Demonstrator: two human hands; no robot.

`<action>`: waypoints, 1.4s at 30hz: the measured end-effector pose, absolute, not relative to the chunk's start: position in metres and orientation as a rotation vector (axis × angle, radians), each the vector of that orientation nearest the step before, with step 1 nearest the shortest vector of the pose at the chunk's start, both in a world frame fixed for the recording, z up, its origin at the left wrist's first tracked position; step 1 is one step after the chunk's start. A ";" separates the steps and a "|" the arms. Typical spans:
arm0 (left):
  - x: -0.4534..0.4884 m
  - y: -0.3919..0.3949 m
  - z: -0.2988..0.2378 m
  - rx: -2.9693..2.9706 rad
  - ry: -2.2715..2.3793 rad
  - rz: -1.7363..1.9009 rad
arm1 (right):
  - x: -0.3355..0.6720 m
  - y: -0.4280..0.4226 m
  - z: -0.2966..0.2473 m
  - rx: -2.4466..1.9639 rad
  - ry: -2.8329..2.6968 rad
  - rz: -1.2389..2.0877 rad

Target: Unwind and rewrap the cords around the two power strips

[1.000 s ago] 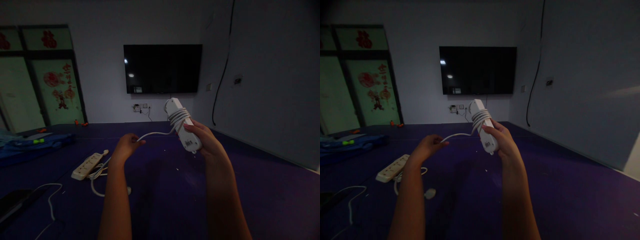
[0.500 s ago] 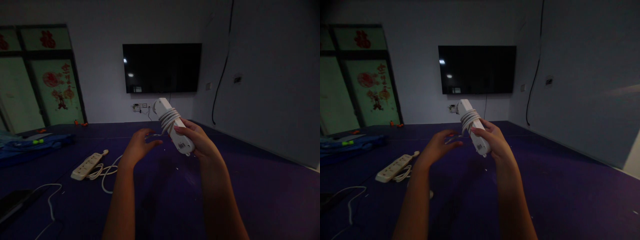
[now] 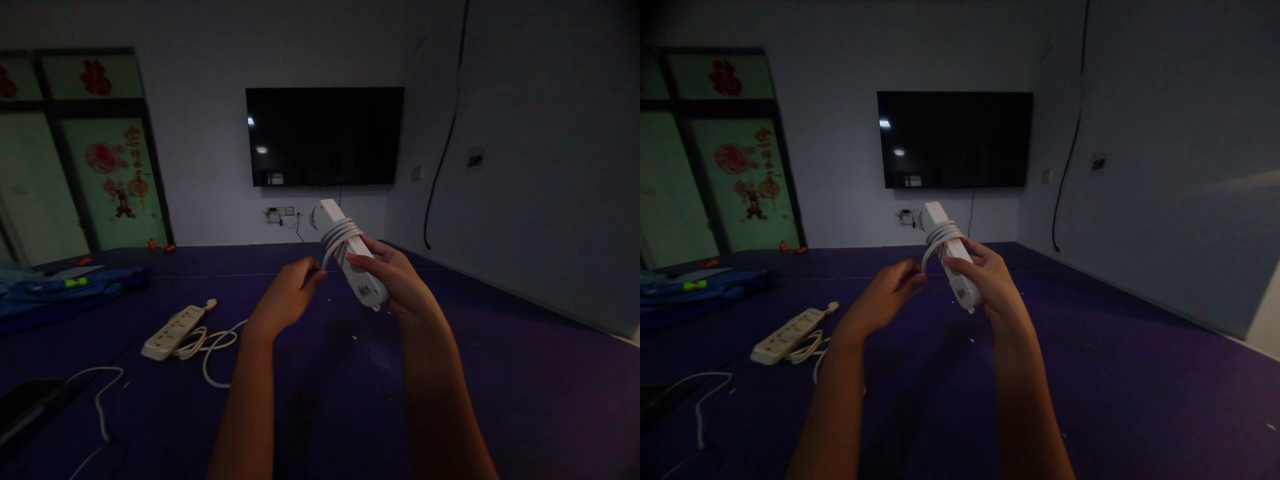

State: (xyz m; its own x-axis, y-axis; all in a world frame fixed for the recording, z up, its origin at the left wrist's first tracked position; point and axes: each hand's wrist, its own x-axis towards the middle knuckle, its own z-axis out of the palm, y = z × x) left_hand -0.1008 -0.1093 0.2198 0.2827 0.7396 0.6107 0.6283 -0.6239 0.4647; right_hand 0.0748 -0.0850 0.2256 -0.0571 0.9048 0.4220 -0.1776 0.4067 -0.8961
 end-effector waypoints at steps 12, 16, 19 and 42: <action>-0.110 -0.102 0.218 1.983 1.234 2.035 | 0.080 -0.088 0.222 -0.849 -1.762 0.864; -0.130 -0.101 0.218 1.827 1.506 2.201 | 0.086 -0.091 0.218 -0.661 -2.027 0.883; -0.147 -0.100 0.217 1.821 1.707 2.104 | 0.088 -0.096 0.220 -0.585 -2.066 0.894; -0.120 -0.097 0.211 2.185 1.259 1.330 | 0.076 -0.091 0.226 -0.735 -1.403 1.005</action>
